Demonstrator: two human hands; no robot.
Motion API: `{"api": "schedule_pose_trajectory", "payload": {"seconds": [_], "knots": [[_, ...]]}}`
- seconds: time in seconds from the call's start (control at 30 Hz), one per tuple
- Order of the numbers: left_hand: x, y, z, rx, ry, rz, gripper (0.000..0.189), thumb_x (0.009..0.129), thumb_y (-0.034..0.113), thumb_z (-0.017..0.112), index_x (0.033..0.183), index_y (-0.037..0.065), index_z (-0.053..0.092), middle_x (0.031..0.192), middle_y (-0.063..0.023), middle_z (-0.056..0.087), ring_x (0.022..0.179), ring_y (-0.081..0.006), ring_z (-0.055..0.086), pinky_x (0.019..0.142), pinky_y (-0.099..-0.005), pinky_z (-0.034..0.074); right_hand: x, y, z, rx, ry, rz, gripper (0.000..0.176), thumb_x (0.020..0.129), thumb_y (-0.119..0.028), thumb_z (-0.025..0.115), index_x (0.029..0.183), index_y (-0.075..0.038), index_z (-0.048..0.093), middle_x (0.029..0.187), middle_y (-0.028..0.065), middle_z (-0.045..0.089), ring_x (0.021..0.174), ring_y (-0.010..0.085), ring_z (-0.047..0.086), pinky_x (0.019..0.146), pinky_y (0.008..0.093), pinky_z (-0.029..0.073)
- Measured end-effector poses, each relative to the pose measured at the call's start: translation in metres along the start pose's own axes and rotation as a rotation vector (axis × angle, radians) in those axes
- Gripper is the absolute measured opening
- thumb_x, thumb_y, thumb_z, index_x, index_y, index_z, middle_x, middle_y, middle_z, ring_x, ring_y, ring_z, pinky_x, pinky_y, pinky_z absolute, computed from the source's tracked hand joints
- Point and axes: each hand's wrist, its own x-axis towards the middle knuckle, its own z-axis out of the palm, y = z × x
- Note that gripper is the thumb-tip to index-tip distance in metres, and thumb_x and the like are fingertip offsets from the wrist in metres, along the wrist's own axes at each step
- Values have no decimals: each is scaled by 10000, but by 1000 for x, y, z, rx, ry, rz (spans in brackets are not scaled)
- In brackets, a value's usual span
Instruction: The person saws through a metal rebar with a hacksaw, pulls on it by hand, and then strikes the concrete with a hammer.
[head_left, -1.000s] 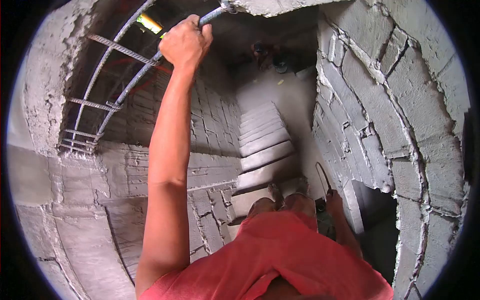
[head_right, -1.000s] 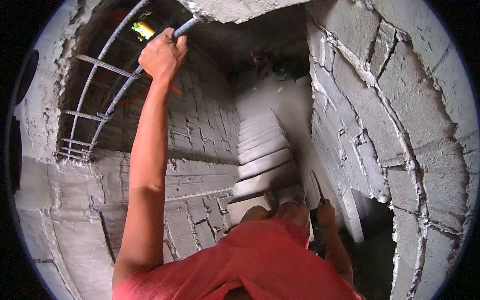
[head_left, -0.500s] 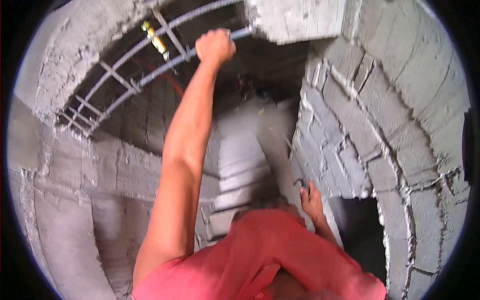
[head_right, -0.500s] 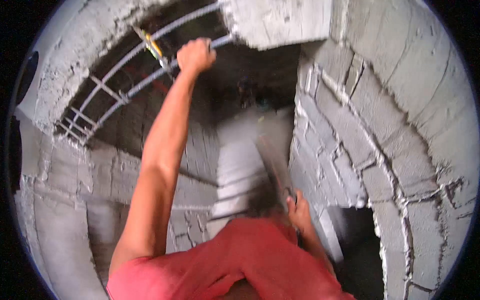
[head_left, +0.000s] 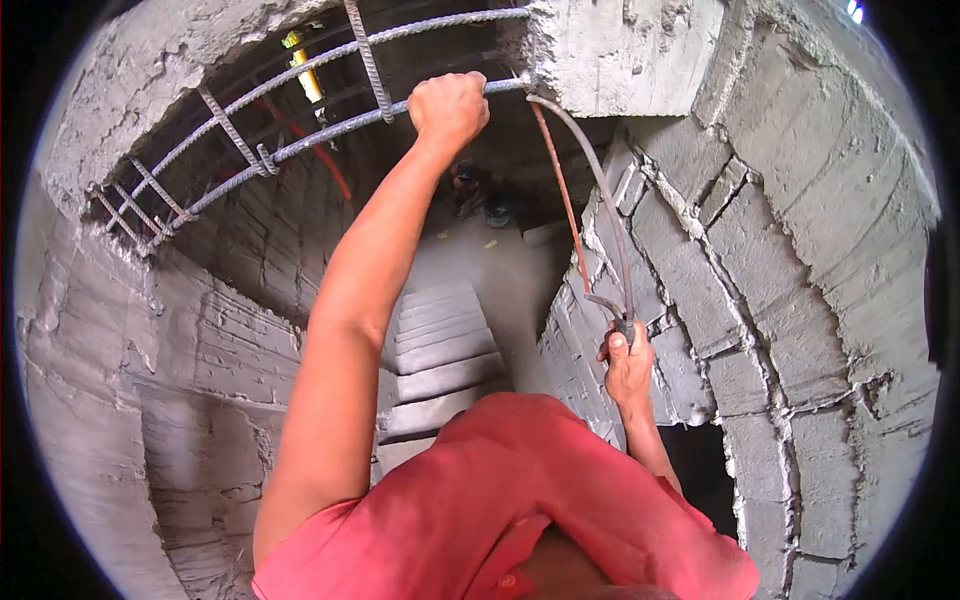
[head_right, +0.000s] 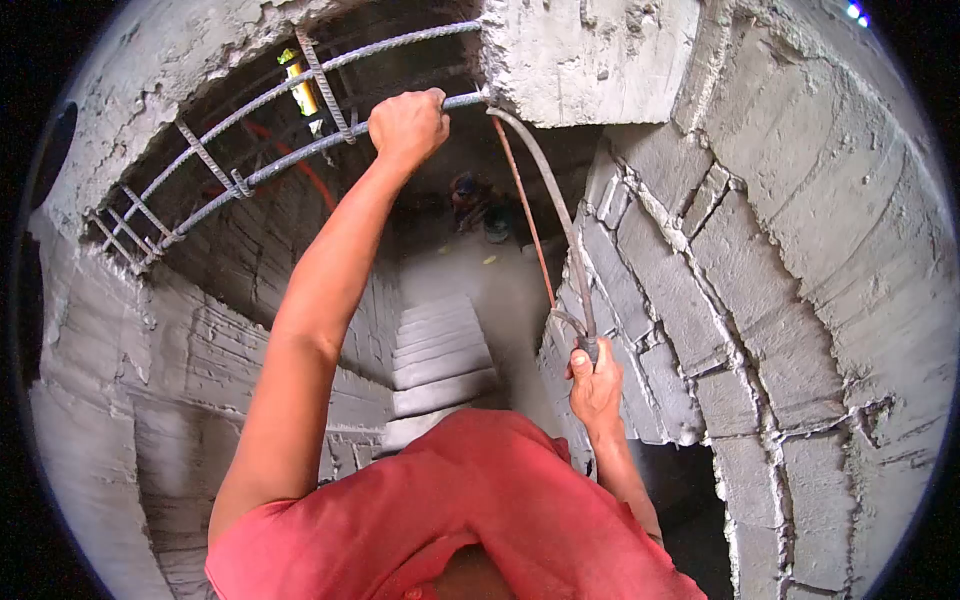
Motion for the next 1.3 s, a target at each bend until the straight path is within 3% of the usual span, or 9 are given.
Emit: {"api": "schedule_pose_trajectory", "payload": {"seconds": [0.37,0.57,0.7,0.77,0.8,0.87,0.97,1.17,1.3], "knots": [[-1,-2,5,-36,80,-3,167,798,302,732,850,143,732,820,-113,752,784,-328,747,666,-471,589,12,-18,2,-50,39,-91,550,1054,-521,505,1082,19,602,600,64,566,521,194,584,510,354,446],[-1,-1,0,-51,39,-35,158,804,283,717,858,136,743,819,-118,754,784,-330,750,667,-464,592,19,-40,-3,-71,91,-121,509,1057,-502,511,1008,2,559,608,67,578,528,177,579,515,343,442],[0,-2,4,-68,59,-9,155,799,267,711,848,124,744,813,-135,753,772,-337,751,670,-465,594,28,-51,-4,-119,93,-149,493,1063,-464,514,1108,24,570,625,66,585,546,186,594,537,345,464],[-1,-2,2,-76,75,-9,155,796,264,711,847,121,745,811,-139,753,769,-338,752,669,-465,595,30,-55,-3,-173,106,-150,489,1066,-393,528,1298,38,547,658,79,600,582,194,613,570,350,489],[-1,-2,1,-83,67,-15,155,795,264,712,847,121,746,808,-140,753,770,-336,753,667,-465,594,31,-58,-2,-174,109,-157,489,1066,-393,528,1298,38,547,658,79,600,582,194,613,570,350,489],[-1,0,-1,-88,49,-28,155,796,268,718,842,123,747,797,-133,752,766,-329,754,662,-460,594,32,-63,1,-232,125,-164,507,1062,-273,548,1469,16,460,715,109,621,618,207,628,606,357,507],[-2,-1,0,-91,60,-13,158,801,278,723,837,126,745,792,-125,752,761,-323,753,660,-456,593,37,-57,4,-236,117,-183,557,1052,-177,555,1557,-23,378,758,138,629,635,217,636,629,362,517],[-3,-1,-2,-71,68,-7,180,799,302,736,842,127,738,792,-116,752,755,-306,753,657,-449,591,42,-52,7,-326,96,-221,623,974,10,575,1565,-46,385,786,174,643,648,269,650,635,397,529],[-2,-1,3,-58,86,20,189,798,305,736,849,123,738,791,-111,752,752,-301,752,661,-443,591,42,-54,7,-441,122,-368,676,946,59,580,1577,-32,354,1006,271,686,718,382,673,688,436,539]]}}
